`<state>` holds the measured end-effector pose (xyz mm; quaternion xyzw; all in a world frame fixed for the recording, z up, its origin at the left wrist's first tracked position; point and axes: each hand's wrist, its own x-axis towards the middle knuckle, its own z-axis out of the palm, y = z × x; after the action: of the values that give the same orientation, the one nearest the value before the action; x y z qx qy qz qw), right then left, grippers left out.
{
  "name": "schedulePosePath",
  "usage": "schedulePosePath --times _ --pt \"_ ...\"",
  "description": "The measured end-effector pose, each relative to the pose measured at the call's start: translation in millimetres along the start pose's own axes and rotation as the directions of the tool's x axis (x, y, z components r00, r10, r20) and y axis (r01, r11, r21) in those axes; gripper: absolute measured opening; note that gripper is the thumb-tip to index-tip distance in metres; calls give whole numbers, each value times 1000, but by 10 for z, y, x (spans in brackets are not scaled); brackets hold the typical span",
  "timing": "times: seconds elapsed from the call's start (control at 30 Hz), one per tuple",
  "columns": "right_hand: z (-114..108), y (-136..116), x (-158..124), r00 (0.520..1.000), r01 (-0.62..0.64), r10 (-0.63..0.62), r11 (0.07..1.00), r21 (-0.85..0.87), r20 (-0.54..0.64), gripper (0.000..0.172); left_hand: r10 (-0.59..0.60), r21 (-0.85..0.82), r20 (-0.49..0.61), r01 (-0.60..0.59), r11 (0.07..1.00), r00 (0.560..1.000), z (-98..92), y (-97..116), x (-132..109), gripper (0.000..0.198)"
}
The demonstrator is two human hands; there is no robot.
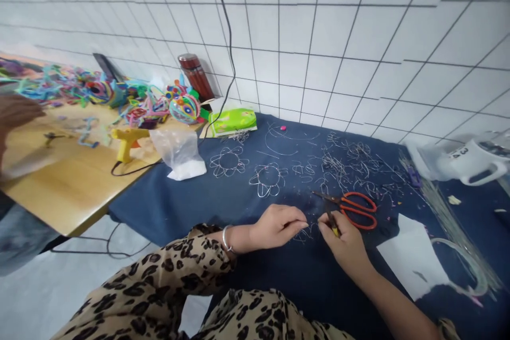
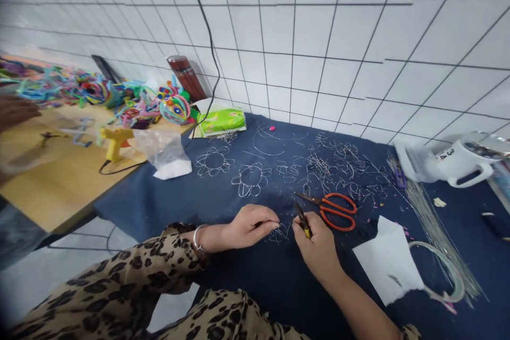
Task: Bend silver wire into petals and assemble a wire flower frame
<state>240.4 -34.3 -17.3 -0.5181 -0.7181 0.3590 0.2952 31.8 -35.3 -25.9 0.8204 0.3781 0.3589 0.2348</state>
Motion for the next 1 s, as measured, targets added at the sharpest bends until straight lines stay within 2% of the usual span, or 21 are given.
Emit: schedulePosePath --times 0.13,0.2,0.3,0.5,0.67,0.77,1.0 --pt "-1 10 30 1000 -17 17 999 -37 -5 14 -2 -9 -17 2 1000 1000 -38 32 1 13" --pt "-26 10 41 999 -51 51 997 -55 -1 15 -76 17 -60 77 997 995 -62 39 4 11" --pt "-75 18 54 991 -119 119 993 2 64 17 -170 52 -91 175 983 981 -86 5 23 12" --pt "-119 -7 42 975 -172 163 984 51 151 17 -81 71 126 73 995 989 -114 -102 42 24" --pt "-97 -34 19 975 -152 143 987 42 172 17 -115 191 266 64 979 957 -116 -94 21 19" --pt "-67 -35 8 972 -153 144 987 37 188 16 -139 265 334 48 963 932 -130 -89 15 23" --pt "-64 -49 25 974 -162 154 986 37 167 15 -133 268 441 12 963 887 -256 -132 29 28"
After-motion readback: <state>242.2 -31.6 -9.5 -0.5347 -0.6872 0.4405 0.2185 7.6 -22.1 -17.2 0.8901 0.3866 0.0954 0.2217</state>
